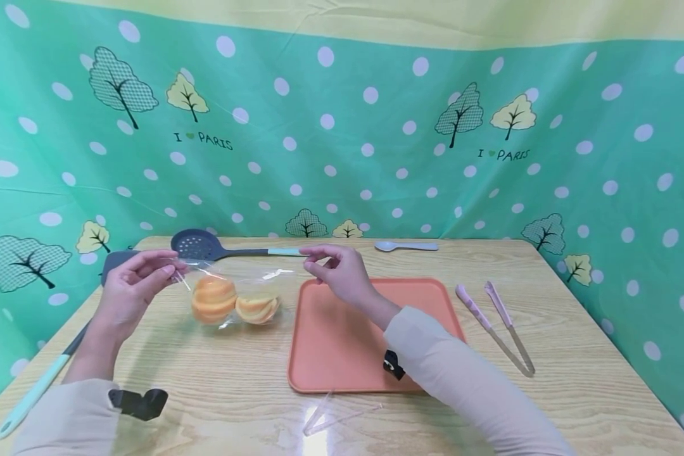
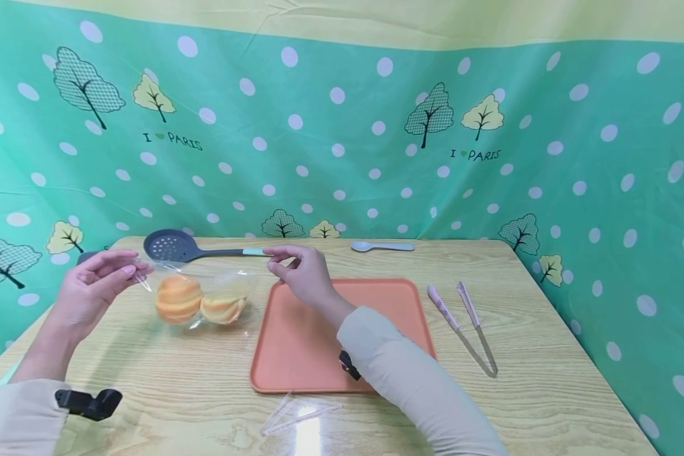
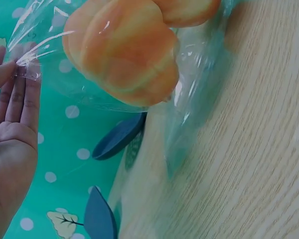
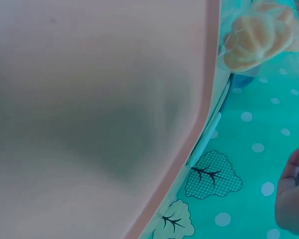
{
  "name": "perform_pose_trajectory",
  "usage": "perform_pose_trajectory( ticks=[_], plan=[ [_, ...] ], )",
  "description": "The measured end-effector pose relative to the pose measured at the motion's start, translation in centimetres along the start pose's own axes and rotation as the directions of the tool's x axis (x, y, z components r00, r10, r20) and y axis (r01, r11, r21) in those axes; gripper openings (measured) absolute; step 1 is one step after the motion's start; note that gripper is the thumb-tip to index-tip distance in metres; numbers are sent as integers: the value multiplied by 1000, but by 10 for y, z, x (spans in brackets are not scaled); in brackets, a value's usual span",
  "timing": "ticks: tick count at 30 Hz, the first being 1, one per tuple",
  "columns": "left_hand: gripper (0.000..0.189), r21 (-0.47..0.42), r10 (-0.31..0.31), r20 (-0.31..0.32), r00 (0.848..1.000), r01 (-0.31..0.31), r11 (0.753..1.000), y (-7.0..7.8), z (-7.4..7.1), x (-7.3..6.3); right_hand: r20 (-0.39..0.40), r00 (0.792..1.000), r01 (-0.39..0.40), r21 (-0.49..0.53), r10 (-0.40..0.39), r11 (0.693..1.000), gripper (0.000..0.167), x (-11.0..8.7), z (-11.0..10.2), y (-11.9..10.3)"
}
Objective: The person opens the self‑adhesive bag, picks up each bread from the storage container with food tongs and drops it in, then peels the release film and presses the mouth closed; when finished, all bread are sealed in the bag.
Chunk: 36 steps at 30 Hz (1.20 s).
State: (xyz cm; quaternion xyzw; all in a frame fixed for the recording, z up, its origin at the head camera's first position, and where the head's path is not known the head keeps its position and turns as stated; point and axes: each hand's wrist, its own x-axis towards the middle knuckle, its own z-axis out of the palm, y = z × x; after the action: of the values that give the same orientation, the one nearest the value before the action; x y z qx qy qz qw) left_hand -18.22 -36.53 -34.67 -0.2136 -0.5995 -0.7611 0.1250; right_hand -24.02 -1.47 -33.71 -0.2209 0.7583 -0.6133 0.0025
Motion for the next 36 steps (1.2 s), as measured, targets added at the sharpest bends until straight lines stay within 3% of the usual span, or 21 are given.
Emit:
perform_pose_trajectory(
  ticks=[5, 11, 17, 22, 26, 30, 32, 36],
  plan=[
    [34, 0, 4, 2, 1000, -4, 1000, 0, 2, 1, 116, 993, -2, 5, 1, 1000, 31, -3, -2, -2],
    [36, -12, 11, -2, 1000, -11, 1000, 1, 6, 2, 234, 972, 57, -129, -25, 990, 30, -5, 2, -6],
    [34, -17, 18, -17, 1000, -19, 1000, 0, 7, 1, 199, 979, 79, -158, -46, 984, 14, -5, 7, -5],
    [34, 14, -42, 8, 999, 42, 999, -3, -1, -5, 170, 985, 38, -113, -19, 993, 15, -5, 9, -6],
    [31, 189, -81, 42, 996, 72, 979, -7, -5, -11, 156, 988, 15, -95, 0, 995, 17, -5, 9, -6],
    [24, 336, -111, 9, 994, 102, 936, -11, -2, -11, 148, 989, -5, -76, 16, 997, 16, -4, 9, -5],
    [24, 335, -108, 1, 994, 102, 937, -12, 0, -11, 147, 989, 4, -85, 8, 996, 16, -4, 9, -5],
    [28, 274, -72, 26, 997, 62, 960, -16, 4, -9, 131, 991, 51, -156, -30, 986, 18, -4, 7, -4]
  ],
)
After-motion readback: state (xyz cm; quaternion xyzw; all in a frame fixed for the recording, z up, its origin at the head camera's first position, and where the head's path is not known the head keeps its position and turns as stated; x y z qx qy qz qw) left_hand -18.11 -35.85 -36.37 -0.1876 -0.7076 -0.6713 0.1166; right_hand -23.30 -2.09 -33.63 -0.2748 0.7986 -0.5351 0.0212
